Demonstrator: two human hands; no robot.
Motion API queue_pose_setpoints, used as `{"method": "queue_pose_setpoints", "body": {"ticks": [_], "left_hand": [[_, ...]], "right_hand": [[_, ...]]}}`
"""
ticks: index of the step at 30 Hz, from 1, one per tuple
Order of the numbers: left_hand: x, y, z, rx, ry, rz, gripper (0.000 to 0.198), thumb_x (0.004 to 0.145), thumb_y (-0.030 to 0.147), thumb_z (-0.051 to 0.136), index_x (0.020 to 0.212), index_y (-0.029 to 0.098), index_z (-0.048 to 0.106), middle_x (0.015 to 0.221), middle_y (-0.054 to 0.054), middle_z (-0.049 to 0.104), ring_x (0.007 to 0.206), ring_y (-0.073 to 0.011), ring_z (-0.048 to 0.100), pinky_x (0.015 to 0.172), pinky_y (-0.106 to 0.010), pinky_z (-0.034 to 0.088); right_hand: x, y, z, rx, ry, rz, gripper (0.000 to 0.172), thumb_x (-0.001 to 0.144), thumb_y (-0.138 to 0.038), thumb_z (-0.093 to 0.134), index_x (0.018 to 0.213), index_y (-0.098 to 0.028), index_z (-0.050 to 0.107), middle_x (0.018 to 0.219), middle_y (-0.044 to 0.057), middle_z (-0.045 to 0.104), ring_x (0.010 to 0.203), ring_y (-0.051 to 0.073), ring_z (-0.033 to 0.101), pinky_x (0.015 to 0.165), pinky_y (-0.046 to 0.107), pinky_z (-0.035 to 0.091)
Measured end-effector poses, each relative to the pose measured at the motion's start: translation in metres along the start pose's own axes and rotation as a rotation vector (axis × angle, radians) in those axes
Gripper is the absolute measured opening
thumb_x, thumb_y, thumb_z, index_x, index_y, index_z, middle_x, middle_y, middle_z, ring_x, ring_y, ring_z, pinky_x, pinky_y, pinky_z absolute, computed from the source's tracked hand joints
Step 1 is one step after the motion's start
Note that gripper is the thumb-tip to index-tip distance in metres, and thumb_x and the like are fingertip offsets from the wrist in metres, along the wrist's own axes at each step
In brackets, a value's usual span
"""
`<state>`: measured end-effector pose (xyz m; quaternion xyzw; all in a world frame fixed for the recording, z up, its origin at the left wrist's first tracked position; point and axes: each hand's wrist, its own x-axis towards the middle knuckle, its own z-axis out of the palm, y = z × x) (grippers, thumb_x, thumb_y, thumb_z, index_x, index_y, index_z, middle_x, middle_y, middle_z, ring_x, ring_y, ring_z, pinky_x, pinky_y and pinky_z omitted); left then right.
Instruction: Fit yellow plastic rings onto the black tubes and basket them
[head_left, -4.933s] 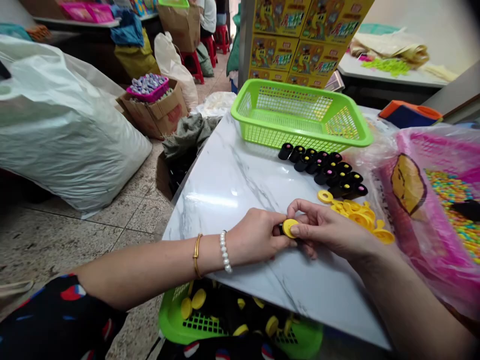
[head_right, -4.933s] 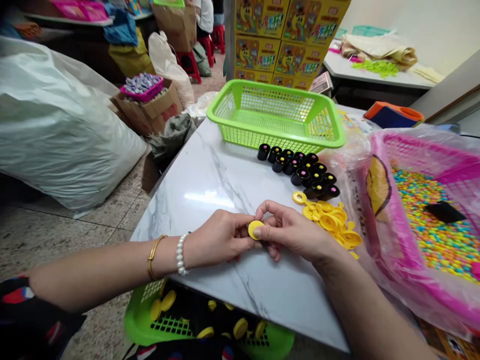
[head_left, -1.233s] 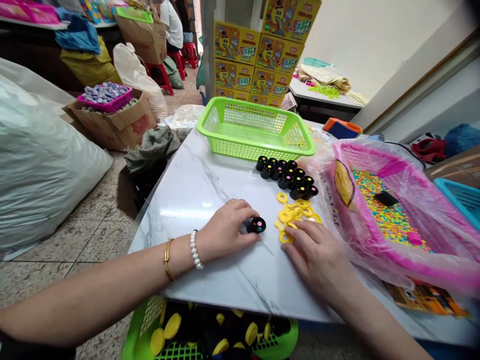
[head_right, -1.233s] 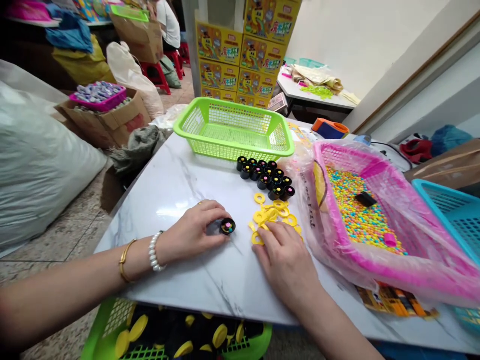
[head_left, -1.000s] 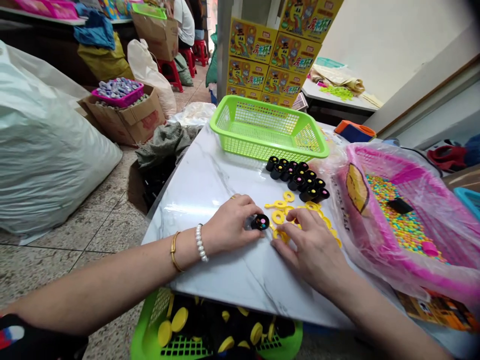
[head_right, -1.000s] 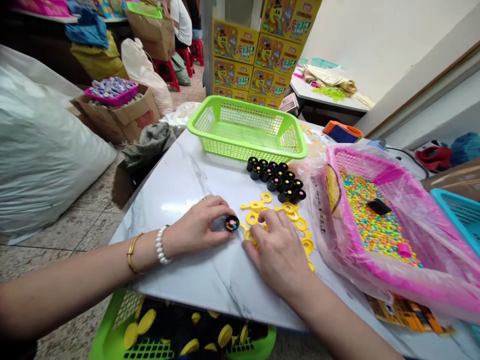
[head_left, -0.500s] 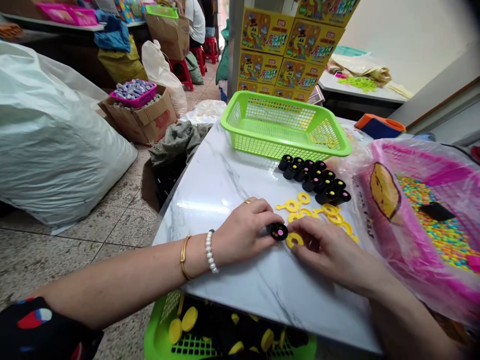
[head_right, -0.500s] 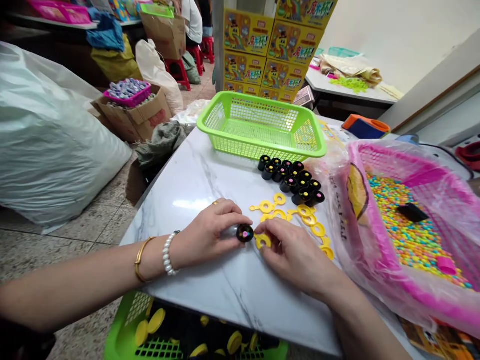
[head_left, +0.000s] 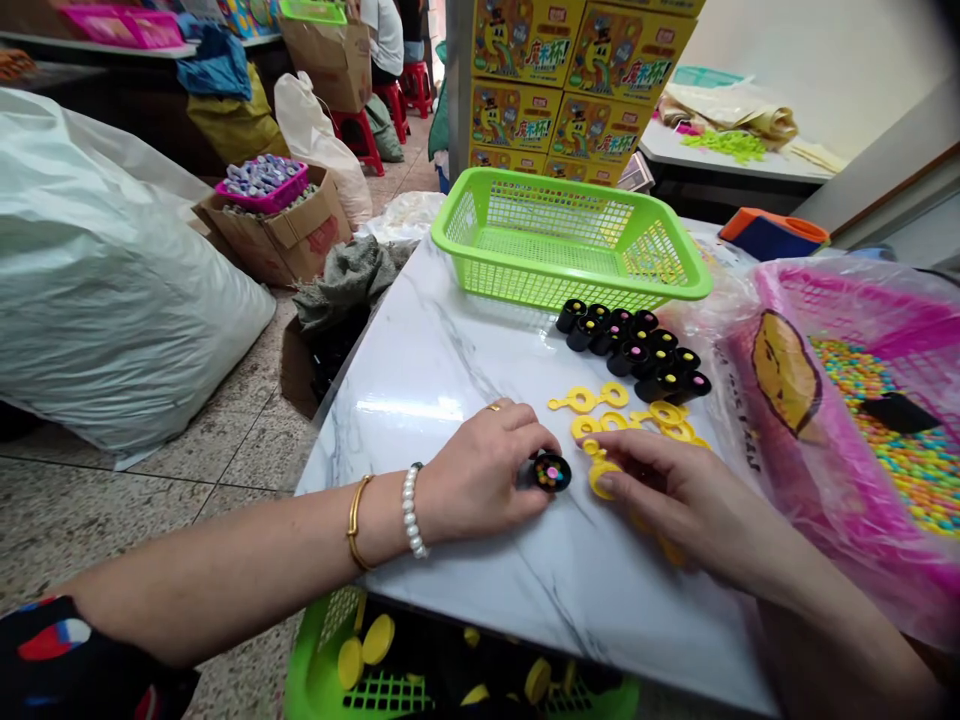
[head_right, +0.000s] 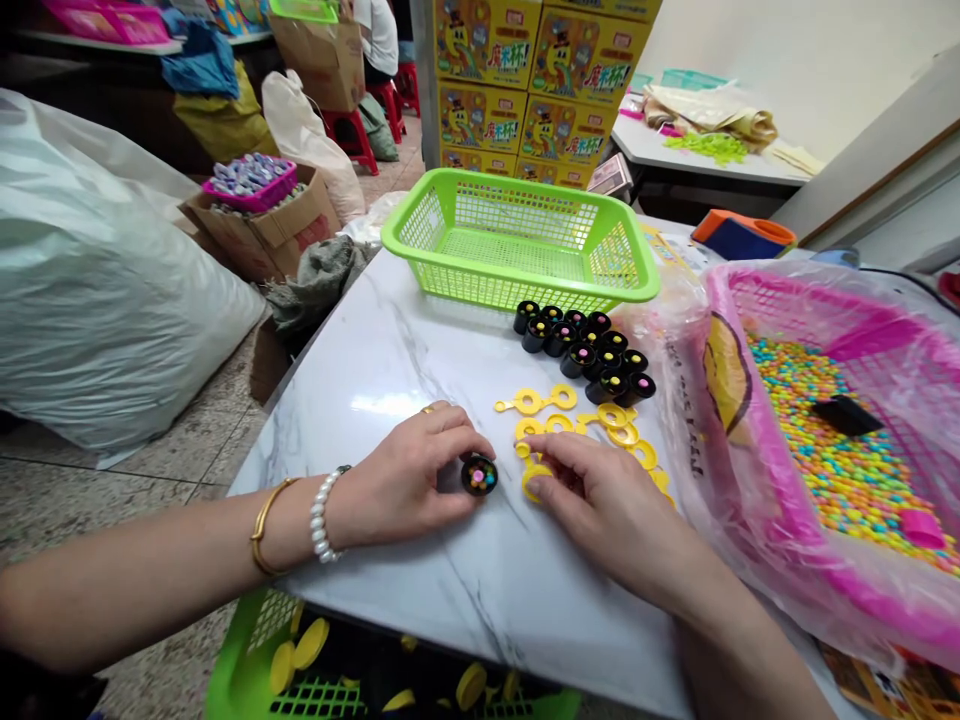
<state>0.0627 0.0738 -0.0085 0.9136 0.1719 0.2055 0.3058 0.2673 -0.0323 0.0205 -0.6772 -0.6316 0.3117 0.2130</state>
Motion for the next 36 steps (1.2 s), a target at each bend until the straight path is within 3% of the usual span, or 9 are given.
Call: {"method": "queue_pose_setpoints", "body": {"ticks": [3,6,10,13,15,18,25,31,36], "left_hand": [[-0.001,0.001,0.0,0.018,-0.023,0.0,0.023,0.073,0.02,0.066,0.095,0.014,0.067,0.089,-0.008,0.063,0.084,-0.0212,0.054,0.077,-0.033,0.046],[-0.001,0.001,-0.001,0.008,-0.057,0.001,0.026,0.075,0.027,0.068,0.098,0.014,0.067,0.088,-0.007,0.063,0.083,-0.0211,0.055,0.078,-0.033,0.046],[-0.001,0.0,0.0,-0.023,-0.061,-0.004,0.031,0.078,0.036,0.072,0.101,0.016,0.068,0.085,-0.006,0.064,0.081,-0.0199,0.056,0.075,-0.031,0.046],[-0.001,-0.001,0.002,-0.029,-0.049,-0.008,0.028,0.076,0.034,0.075,0.098,0.017,0.069,0.083,-0.005,0.063,0.079,-0.0186,0.056,0.072,-0.03,0.045],[-0.002,-0.001,0.004,-0.02,-0.038,-0.001,0.027,0.076,0.034,0.075,0.096,0.016,0.07,0.081,-0.004,0.063,0.077,-0.018,0.056,0.072,-0.029,0.045],[-0.001,-0.001,0.005,-0.002,-0.027,0.016,0.025,0.079,0.035,0.073,0.094,0.015,0.07,0.079,-0.004,0.062,0.075,-0.0174,0.056,0.07,-0.029,0.044],[-0.002,0.003,0.003,-0.023,-0.062,-0.055,0.016,0.078,0.033,0.073,0.084,0.018,0.07,0.072,-0.002,0.063,0.07,-0.0157,0.057,0.065,-0.027,0.044],[-0.003,0.007,0.003,-0.094,-0.09,-0.174,0.019,0.078,0.037,0.072,0.08,0.019,0.069,0.068,-0.001,0.066,0.061,-0.0145,0.059,0.055,-0.024,0.04],[-0.001,0.01,-0.006,-0.223,-0.164,-0.172,0.016,0.078,0.031,0.069,0.083,0.016,0.07,0.067,0.0,0.066,0.058,-0.0116,0.057,0.054,-0.022,0.04]], "right_hand": [[0.002,-0.004,0.0,0.414,-0.088,0.177,0.023,0.09,-0.044,0.056,0.089,-0.021,0.058,0.073,0.001,0.068,0.055,0.015,0.063,0.051,0.027,0.051],[0.003,-0.006,0.002,0.628,-0.04,0.237,0.027,0.083,-0.046,0.067,0.091,-0.02,0.06,0.08,0.003,0.069,0.065,0.017,0.067,0.06,0.028,0.055],[0.003,-0.001,0.004,0.497,0.115,0.182,0.023,0.076,-0.042,0.075,0.083,-0.02,0.071,0.086,0.004,0.071,0.081,0.017,0.066,0.072,0.025,0.053],[0.0,-0.001,0.006,0.565,0.226,0.256,0.025,0.07,-0.041,0.081,0.083,-0.021,0.072,0.082,0.003,0.071,0.071,0.015,0.065,0.058,0.021,0.051],[0.0,-0.004,0.009,0.677,0.2,0.327,0.029,0.069,-0.041,0.081,0.085,-0.021,0.07,0.066,0.0,0.067,0.05,0.011,0.058,0.042,0.018,0.042],[0.005,-0.009,0.016,0.787,0.053,0.379,0.03,0.072,-0.04,0.08,0.087,-0.02,0.064,0.051,-0.005,0.06,0.035,0.008,0.05,0.034,0.016,0.034],[0.012,-0.011,0.029,0.81,0.007,0.384,0.032,0.07,-0.037,0.083,0.083,-0.018,0.06,0.058,0.0,0.068,0.048,0.012,0.064,0.05,0.021,0.053],[0.01,-0.021,0.029,0.733,0.065,0.357,0.029,0.072,-0.037,0.081,0.082,-0.019,0.061,0.059,0.0,0.069,0.05,0.013,0.065,0.053,0.022,0.055],[0.012,-0.018,0.029,0.788,0.025,0.346,0.029,0.07,-0.037,0.083,0.079,-0.019,0.061,0.057,-0.001,0.068,0.05,0.012,0.065,0.053,0.019,0.055]]}}
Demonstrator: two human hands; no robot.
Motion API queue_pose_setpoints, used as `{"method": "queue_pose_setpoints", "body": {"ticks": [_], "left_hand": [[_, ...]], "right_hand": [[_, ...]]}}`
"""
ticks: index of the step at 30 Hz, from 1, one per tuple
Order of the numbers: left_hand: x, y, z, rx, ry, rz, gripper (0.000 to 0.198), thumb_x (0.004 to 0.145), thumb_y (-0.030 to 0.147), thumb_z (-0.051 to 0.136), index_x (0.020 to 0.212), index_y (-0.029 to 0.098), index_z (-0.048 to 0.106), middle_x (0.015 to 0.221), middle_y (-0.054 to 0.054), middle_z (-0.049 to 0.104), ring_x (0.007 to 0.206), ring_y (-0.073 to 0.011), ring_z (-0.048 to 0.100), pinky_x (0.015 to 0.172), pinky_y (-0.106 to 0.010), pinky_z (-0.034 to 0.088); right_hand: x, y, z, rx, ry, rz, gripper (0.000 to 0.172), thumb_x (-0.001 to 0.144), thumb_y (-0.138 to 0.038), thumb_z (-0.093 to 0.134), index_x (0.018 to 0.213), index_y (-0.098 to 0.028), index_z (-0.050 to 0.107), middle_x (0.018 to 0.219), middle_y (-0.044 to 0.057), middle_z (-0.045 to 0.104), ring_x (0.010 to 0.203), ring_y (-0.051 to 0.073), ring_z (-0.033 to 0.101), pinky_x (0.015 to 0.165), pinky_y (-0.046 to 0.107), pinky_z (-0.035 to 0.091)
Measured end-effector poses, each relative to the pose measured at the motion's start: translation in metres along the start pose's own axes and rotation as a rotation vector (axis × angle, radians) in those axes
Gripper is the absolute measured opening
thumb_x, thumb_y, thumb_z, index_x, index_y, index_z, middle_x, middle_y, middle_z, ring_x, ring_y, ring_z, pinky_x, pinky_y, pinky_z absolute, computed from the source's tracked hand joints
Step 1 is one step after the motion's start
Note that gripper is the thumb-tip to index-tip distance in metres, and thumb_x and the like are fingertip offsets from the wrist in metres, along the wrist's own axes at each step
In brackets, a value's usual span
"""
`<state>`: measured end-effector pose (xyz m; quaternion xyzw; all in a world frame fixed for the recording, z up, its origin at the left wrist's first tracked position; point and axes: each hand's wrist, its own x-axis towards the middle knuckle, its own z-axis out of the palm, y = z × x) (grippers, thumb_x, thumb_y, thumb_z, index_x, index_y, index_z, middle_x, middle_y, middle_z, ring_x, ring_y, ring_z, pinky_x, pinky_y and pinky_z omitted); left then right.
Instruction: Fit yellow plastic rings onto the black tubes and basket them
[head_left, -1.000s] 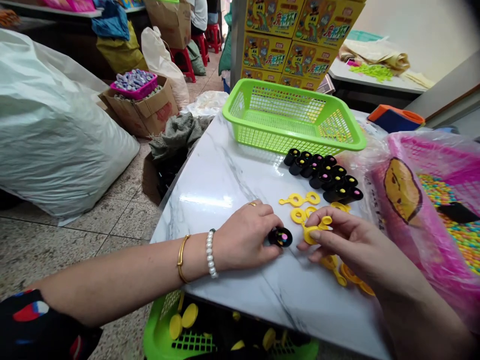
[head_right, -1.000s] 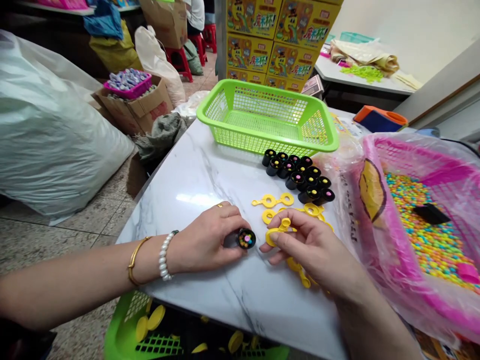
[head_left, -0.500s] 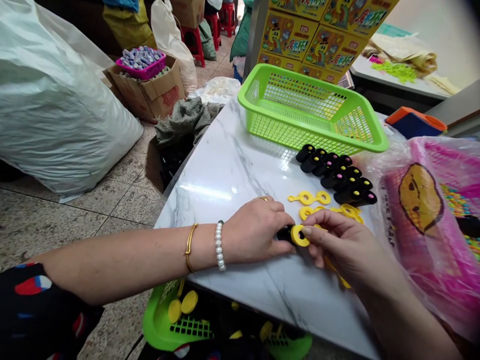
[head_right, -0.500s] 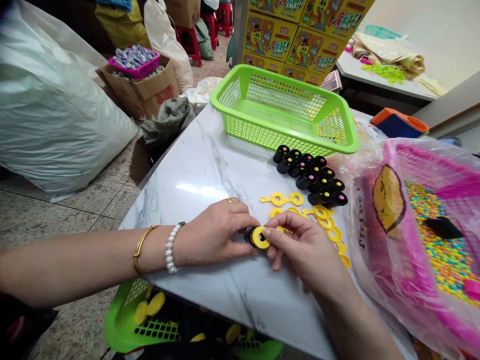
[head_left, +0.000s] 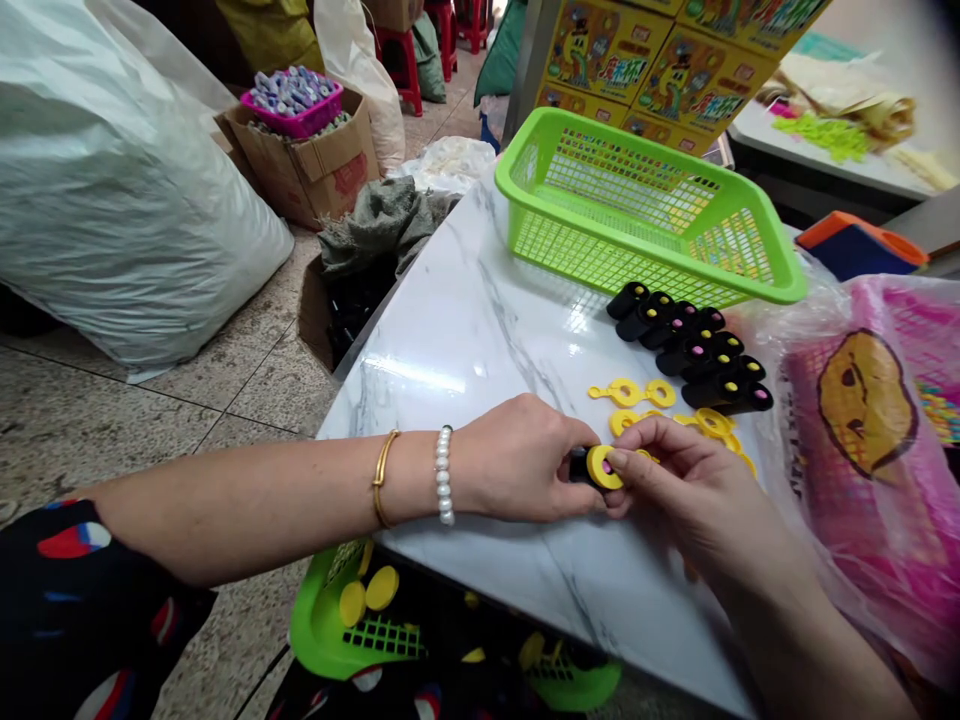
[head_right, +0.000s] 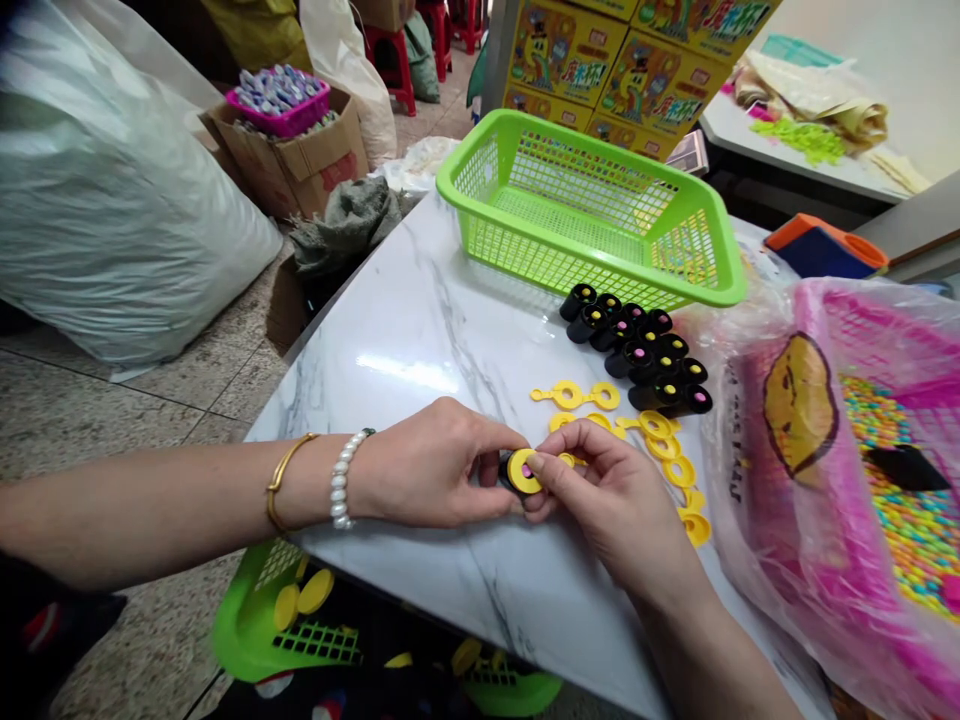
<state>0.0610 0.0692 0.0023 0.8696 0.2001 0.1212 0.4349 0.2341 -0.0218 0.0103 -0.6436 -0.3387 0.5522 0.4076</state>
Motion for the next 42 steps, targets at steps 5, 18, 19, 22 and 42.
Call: {"method": "queue_pose_setpoints", "body": {"ticks": [5,18,19,22,42], "left_hand": [[-0.002,0.006,-0.009,-0.125,-0.061,-0.038,0.025,0.079,0.036,0.068,0.089,0.013,0.072,0.065,0.0,0.064,0.056,-0.0096,0.053,0.053,-0.02,0.04],[0.004,0.008,-0.001,-0.77,-0.233,-0.395,0.033,0.096,0.037,0.047,0.091,0.013,0.069,0.066,0.002,0.056,0.044,-0.0042,0.046,0.041,-0.015,0.042],[0.003,0.008,-0.001,-0.773,-0.244,-0.38,0.033,0.096,0.037,0.046,0.091,0.013,0.068,0.067,0.001,0.057,0.045,-0.0045,0.047,0.042,-0.015,0.042],[0.0,0.006,0.002,-0.705,-0.227,-0.341,0.033,0.096,0.04,0.047,0.107,0.015,0.065,0.065,0.002,0.056,0.044,-0.0066,0.047,0.04,-0.017,0.041],[0.007,0.003,0.02,-0.068,0.05,0.049,0.015,0.086,0.029,0.061,0.093,0.017,0.068,0.072,0.001,0.067,0.058,-0.0085,0.055,0.055,-0.019,0.04]], "right_hand": [[0.001,0.002,-0.001,0.02,-0.01,-0.019,0.028,0.069,-0.033,0.084,0.08,-0.02,0.062,0.064,-0.002,0.07,0.053,0.011,0.066,0.052,0.017,0.054],[-0.002,0.005,-0.002,-0.108,-0.108,-0.122,0.025,0.085,-0.042,0.07,0.091,-0.023,0.055,0.072,-0.002,0.067,0.062,0.011,0.064,0.059,0.02,0.053],[-0.002,0.005,-0.002,-0.126,-0.113,-0.126,0.025,0.086,-0.043,0.068,0.091,-0.023,0.054,0.07,-0.002,0.066,0.061,0.01,0.063,0.058,0.02,0.052],[-0.003,0.006,-0.002,-0.148,-0.108,-0.105,0.028,0.087,-0.047,0.065,0.092,-0.022,0.052,0.062,-0.004,0.061,0.053,0.009,0.058,0.051,0.019,0.048],[-0.004,-0.003,-0.02,-0.117,-0.253,-0.056,0.036,0.085,-0.041,0.07,0.102,-0.024,0.042,0.075,-0.005,0.06,0.059,0.011,0.063,0.049,0.02,0.051]]}}
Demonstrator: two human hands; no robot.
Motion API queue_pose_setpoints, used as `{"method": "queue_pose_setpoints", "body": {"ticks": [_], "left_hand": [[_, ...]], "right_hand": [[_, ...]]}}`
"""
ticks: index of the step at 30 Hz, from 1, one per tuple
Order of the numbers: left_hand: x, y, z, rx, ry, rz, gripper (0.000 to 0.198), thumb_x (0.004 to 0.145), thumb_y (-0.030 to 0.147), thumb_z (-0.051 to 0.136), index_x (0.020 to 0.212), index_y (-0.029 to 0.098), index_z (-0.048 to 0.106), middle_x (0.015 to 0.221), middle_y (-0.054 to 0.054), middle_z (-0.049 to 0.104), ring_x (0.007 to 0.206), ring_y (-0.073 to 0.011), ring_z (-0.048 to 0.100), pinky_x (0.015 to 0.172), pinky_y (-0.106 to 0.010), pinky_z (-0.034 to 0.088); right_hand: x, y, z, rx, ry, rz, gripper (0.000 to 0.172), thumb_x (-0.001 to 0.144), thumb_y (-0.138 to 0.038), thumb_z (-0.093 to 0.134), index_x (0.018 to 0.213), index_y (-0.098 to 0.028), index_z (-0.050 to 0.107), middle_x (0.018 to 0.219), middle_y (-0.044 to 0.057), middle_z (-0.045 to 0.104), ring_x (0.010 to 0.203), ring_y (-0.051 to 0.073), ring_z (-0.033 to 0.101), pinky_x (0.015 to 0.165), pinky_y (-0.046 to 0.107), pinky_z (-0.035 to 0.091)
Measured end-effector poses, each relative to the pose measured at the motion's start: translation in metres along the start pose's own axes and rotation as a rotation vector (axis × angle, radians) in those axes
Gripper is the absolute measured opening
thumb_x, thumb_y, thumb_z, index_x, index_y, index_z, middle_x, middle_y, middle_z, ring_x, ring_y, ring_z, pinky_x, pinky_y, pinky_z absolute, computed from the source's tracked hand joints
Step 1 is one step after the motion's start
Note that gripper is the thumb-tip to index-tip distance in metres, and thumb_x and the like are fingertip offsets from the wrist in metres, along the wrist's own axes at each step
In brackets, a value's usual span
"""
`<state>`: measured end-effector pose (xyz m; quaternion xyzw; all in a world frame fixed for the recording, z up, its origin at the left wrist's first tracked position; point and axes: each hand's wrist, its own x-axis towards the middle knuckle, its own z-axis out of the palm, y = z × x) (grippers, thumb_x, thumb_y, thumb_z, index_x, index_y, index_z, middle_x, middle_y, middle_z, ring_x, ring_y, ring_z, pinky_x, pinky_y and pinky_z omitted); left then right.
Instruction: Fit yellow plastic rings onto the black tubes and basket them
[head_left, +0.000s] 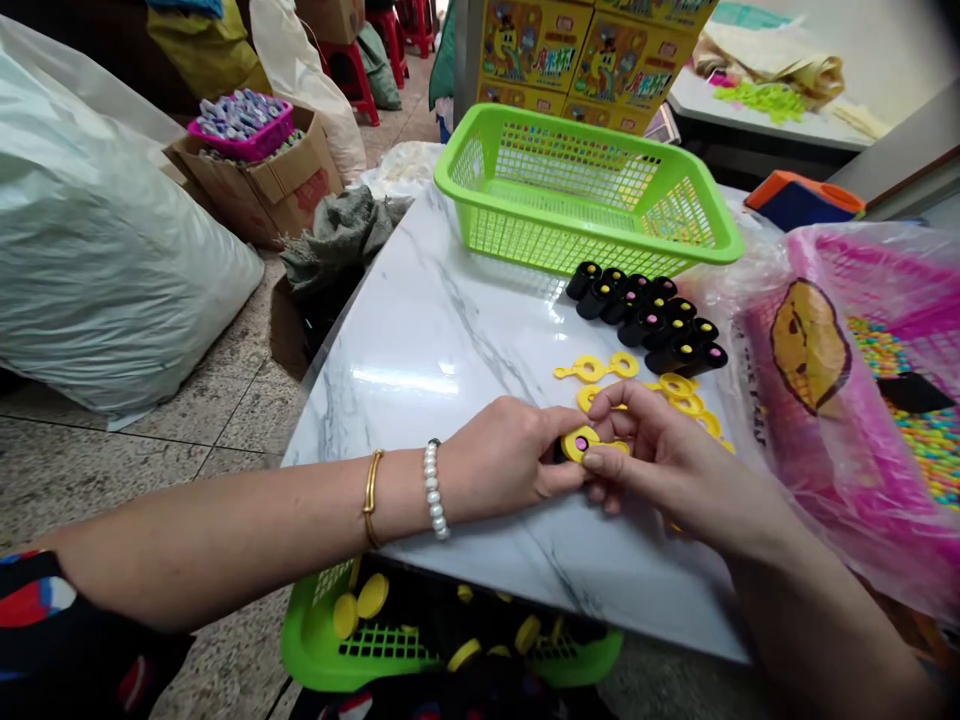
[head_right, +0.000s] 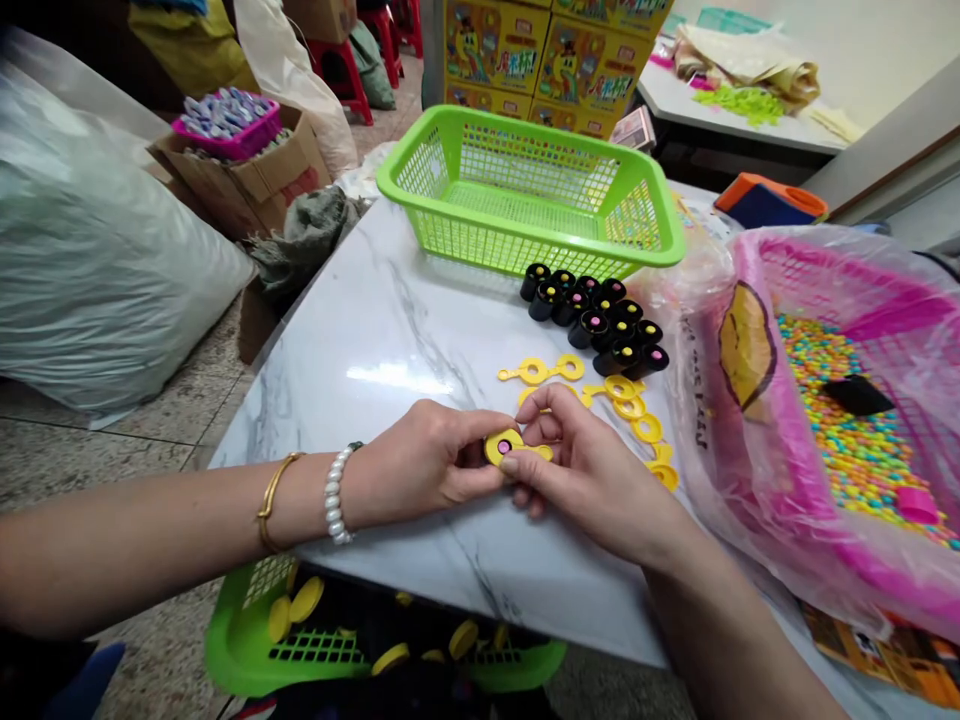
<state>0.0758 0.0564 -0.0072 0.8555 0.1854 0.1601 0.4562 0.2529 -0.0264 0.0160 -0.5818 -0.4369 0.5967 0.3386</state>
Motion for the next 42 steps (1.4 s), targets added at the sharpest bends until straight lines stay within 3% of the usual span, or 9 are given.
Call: {"method": "queue_pose_setpoints", "body": {"ticks": [4,10,16,22,27,31,35,39,42], "left_hand": [[0.001,0.0,-0.006,-0.076,-0.017,-0.046,0.014,0.085,0.028,0.061,0.089,0.016,0.068,0.063,0.004,0.06,0.054,-0.0068,0.051,0.051,-0.018,0.037],[0.0,0.007,-0.02,-0.546,-0.352,-0.35,0.033,0.094,0.041,0.05,0.11,0.015,0.063,0.071,-0.001,0.062,0.05,-0.0081,0.058,0.043,-0.018,0.042],[0.004,0.003,-0.007,-0.751,-0.205,-0.507,0.029,0.097,0.033,0.048,0.096,0.009,0.065,0.062,-0.002,0.063,0.048,-0.0085,0.06,0.049,-0.02,0.05],[-0.002,0.003,-0.007,-0.689,-0.209,-0.417,0.038,0.097,0.04,0.047,0.117,0.011,0.06,0.062,0.001,0.06,0.05,-0.0105,0.061,0.048,-0.021,0.05],[-0.012,0.005,-0.007,-0.367,-0.103,-0.255,0.067,0.081,0.044,0.07,0.137,0.017,0.044,0.068,0.001,0.064,0.05,-0.0121,0.061,0.05,-0.022,0.047],[-0.012,0.005,-0.003,-0.243,-0.044,-0.177,0.043,0.083,0.03,0.068,0.122,0.018,0.058,0.066,0.003,0.062,0.05,-0.0086,0.055,0.052,-0.019,0.043],[-0.008,0.005,-0.003,-0.147,-0.057,-0.097,0.029,0.083,0.03,0.068,0.109,0.019,0.069,0.062,0.003,0.059,0.056,-0.0085,0.05,0.052,-0.017,0.038],[-0.005,0.004,-0.005,-0.147,-0.094,-0.062,0.023,0.086,0.034,0.065,0.101,0.018,0.071,0.062,0.003,0.058,0.057,-0.0082,0.048,0.052,-0.017,0.036],[-0.005,0.005,-0.003,-0.127,-0.123,-0.045,0.021,0.085,0.032,0.066,0.1,0.019,0.071,0.061,0.004,0.058,0.055,-0.0086,0.049,0.052,-0.018,0.035]], "right_hand": [[0.001,0.001,-0.001,-0.039,-0.061,-0.038,0.037,0.086,-0.042,0.068,0.1,-0.025,0.038,0.075,-0.007,0.058,0.054,0.008,0.059,0.049,0.02,0.048],[0.003,0.004,0.003,-0.037,-0.097,-0.034,0.035,0.09,-0.047,0.06,0.104,-0.024,0.038,0.068,-0.008,0.054,0.043,0.007,0.053,0.041,0.019,0.042],[0.0,0.01,0.004,-0.201,0.015,-0.175,0.032,0.089,-0.044,0.062,0.107,-0.022,0.049,0.07,-0.006,0.053,0.048,0.007,0.053,0.044,0.02,0.041],[0.0,0.007,0.003,-0.334,0.062,-0.199,0.029,0.09,-0.041,0.061,0.107,-0.019,0.054,0.064,-0.007,0.05,0.047,0.006,0.043,0.043,0.02,0.033],[-0.011,-0.001,-0.008,-0.295,-0.02,-0.184,0.041,0.087,-0.038,0.065,0.121,-0.021,0.051,0.079,-0.002,0.057,0.063,0.011,0.059,0.056,0.024,0.048],[-0.018,-0.007,-0.016,-0.093,-0.077,-0.134,0.032,0.091,-0.035,0.061,0.116,-0.02,0.05,0.091,0.004,0.067,0.08,0.015,0.069,0.076,0.032,0.057],[-0.02,-0.007,-0.02,-0.125,-0.088,-0.071,0.022,0.09,-0.037,0.063,0.099,-0.018,0.058,0.08,0.005,0.072,0.073,0.015,0.07,0.069,0.029,0.057],[-0.017,-0.003,-0.026,-0.06,-0.17,-0.03,0.026,0.086,-0.034,0.068,0.104,-0.017,0.059,0.088,0.009,0.074,0.08,0.018,0.071,0.072,0.031,0.057],[-0.011,-0.003,-0.024,-0.002,-0.164,0.057,0.031,0.082,-0.034,0.072,0.102,-0.018,0.055,0.071,0.001,0.069,0.059,0.014,0.067,0.056,0.026,0.055]]}}
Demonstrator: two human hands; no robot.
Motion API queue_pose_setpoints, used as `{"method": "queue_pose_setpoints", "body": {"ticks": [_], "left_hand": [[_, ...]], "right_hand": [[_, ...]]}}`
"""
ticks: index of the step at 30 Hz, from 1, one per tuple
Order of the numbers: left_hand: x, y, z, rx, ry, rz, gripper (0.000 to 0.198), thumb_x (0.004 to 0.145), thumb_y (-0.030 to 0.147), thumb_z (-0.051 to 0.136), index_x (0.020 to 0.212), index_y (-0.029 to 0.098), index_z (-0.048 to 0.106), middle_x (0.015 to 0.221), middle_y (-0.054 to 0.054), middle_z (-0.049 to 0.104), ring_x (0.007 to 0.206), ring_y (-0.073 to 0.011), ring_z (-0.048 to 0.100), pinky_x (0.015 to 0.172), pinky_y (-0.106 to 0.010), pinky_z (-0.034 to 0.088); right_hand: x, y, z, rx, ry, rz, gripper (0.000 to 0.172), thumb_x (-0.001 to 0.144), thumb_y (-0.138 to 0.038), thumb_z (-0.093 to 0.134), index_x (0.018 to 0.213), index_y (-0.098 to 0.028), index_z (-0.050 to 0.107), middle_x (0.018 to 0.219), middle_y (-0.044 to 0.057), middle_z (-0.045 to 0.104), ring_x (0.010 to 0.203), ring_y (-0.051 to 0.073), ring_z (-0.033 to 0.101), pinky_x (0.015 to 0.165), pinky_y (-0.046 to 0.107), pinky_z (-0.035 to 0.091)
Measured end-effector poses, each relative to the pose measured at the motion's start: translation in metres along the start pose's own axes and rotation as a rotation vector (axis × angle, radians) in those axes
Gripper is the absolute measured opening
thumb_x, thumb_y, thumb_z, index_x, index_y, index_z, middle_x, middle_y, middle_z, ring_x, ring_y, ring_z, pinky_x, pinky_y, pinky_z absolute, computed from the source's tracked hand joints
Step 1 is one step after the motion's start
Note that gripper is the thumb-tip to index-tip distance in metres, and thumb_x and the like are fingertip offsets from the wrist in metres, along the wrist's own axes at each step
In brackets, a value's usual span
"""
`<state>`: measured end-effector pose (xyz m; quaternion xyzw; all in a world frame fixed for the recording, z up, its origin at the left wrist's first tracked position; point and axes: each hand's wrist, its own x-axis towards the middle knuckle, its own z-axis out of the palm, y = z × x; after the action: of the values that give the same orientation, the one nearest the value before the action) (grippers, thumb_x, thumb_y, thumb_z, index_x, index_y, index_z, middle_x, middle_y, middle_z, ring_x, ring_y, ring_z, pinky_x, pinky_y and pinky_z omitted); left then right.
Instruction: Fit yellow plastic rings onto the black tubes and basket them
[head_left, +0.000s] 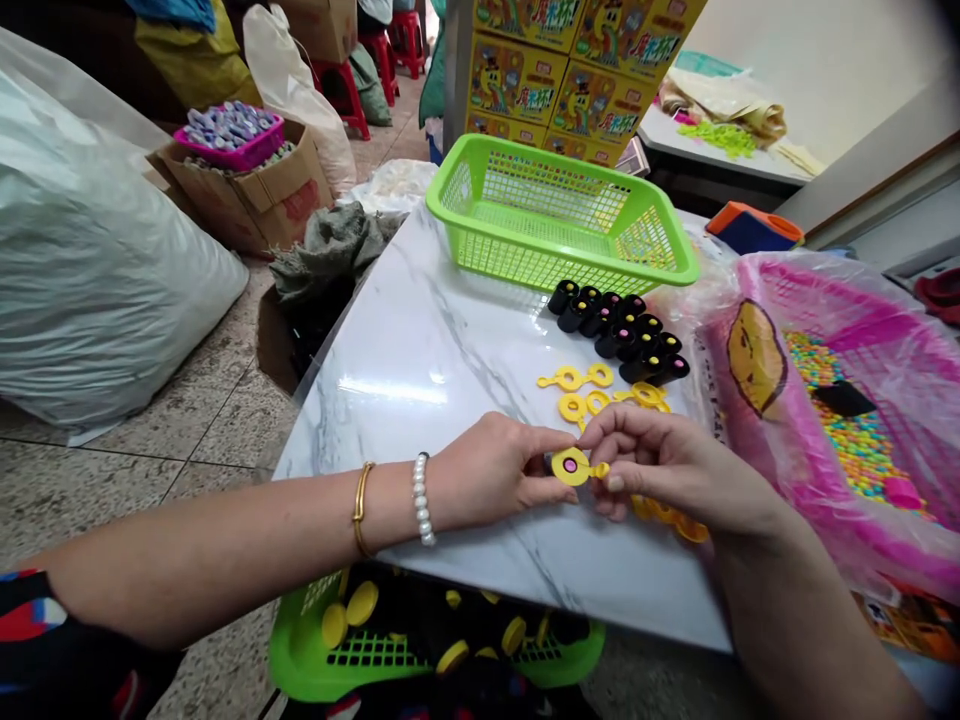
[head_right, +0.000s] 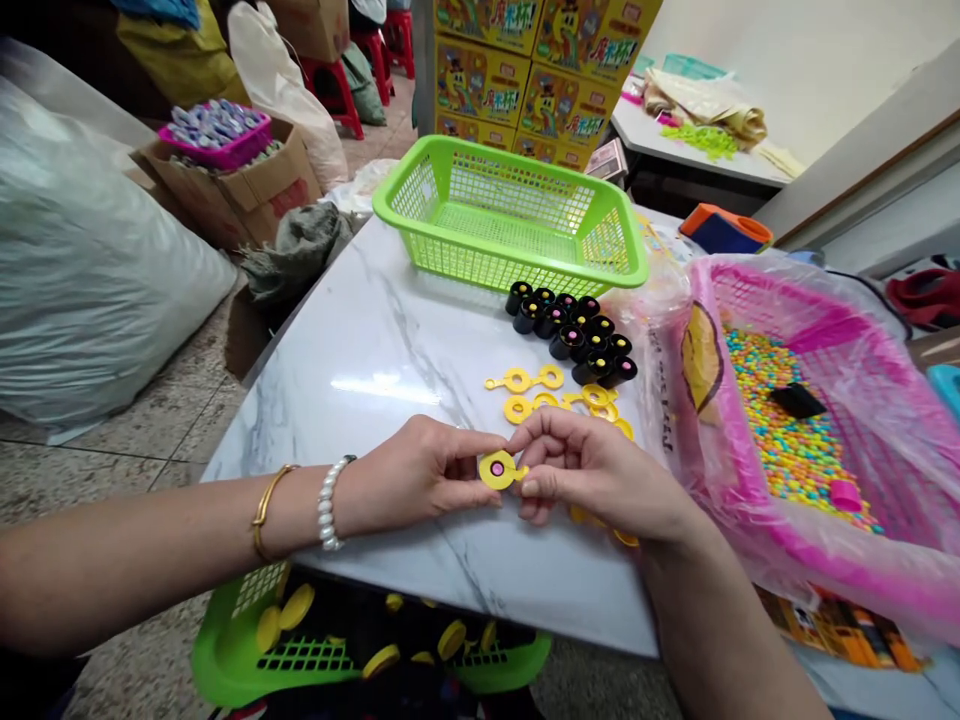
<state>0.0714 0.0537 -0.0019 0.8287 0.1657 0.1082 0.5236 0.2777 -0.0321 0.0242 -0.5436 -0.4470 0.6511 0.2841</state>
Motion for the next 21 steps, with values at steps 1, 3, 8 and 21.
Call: {"method": "queue_pose_setpoints", "body": {"ticks": [1,3,8,21], "left_hand": [[0.0,0.001,0.001,0.012,-0.011,0.004,0.019,0.084,0.032,0.068,0.097,0.019,0.071,0.06,0.004,0.057,0.055,-0.0087,0.048,0.051,-0.018,0.035],[0.001,0.002,0.004,0.036,-0.023,0.007,0.015,0.081,0.031,0.07,0.09,0.019,0.071,0.059,0.004,0.056,0.054,-0.0087,0.048,0.051,-0.018,0.034],[0.004,0.002,0.007,0.087,-0.011,-0.015,0.012,0.08,0.031,0.069,0.081,0.019,0.069,0.06,0.004,0.057,0.054,-0.0091,0.051,0.052,-0.018,0.035],[-0.033,0.013,0.016,0.577,-0.526,0.61,0.023,0.08,0.038,0.067,0.093,0.02,0.062,0.075,-0.003,0.069,0.06,-0.0162,0.059,0.051,-0.029,0.042]], "right_hand": [[0.002,-0.001,0.002,-0.019,0.009,0.035,0.031,0.082,-0.034,0.072,0.103,-0.02,0.053,0.063,-0.004,0.064,0.049,0.011,0.06,0.047,0.022,0.049],[0.006,-0.006,0.007,-0.14,0.034,0.081,0.028,0.084,-0.034,0.068,0.103,-0.022,0.052,0.053,-0.01,0.053,0.037,0.006,0.045,0.036,0.016,0.034],[0.01,-0.015,0.018,-0.437,0.066,0.015,0.014,0.087,-0.029,0.06,0.098,-0.023,0.055,0.052,-0.01,0.047,0.038,0.005,0.033,0.036,0.016,0.022],[-0.034,-0.016,-0.03,-0.728,0.339,-0.208,0.021,0.086,-0.04,0.061,0.085,-0.02,0.065,0.058,-0.005,0.049,0.053,0.01,0.045,0.049,0.023,0.031]]}}
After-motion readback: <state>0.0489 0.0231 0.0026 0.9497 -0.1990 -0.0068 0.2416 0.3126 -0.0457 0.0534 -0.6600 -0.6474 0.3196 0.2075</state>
